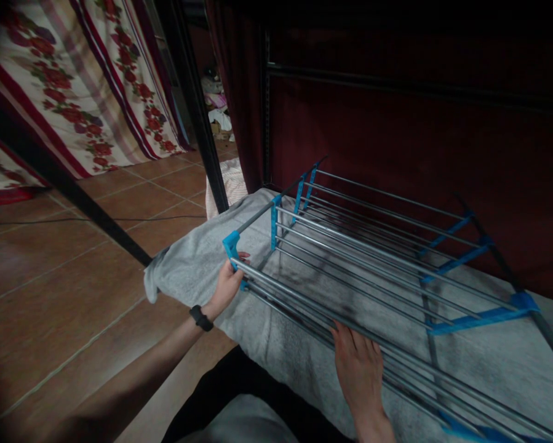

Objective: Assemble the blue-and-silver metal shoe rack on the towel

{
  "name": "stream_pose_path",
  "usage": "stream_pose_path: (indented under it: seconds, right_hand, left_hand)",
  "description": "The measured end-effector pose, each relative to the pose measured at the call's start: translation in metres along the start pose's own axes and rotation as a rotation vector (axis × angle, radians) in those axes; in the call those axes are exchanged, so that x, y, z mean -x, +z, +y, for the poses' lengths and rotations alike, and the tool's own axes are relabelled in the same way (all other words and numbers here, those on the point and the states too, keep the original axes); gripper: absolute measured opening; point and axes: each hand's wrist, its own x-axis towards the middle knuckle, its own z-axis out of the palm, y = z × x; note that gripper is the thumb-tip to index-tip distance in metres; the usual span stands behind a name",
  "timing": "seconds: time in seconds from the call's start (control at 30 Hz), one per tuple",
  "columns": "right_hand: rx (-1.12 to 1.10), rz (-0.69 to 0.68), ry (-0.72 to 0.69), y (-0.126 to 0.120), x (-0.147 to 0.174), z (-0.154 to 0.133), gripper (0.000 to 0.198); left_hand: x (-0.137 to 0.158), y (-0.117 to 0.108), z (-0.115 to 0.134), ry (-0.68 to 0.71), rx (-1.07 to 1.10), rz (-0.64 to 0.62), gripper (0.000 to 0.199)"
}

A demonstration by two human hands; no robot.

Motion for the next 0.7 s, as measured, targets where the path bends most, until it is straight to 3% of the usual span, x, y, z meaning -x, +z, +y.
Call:
stream_pose_path:
  seconds: [0.7]
  right_hand:
    - [0.032,0.011,-0.023,-0.0012,-0.0053,0.0014,0.021]
  left_hand:
    - [-0.0015,0.0072,0.0038,-0.019,0.074,0.063,0.016]
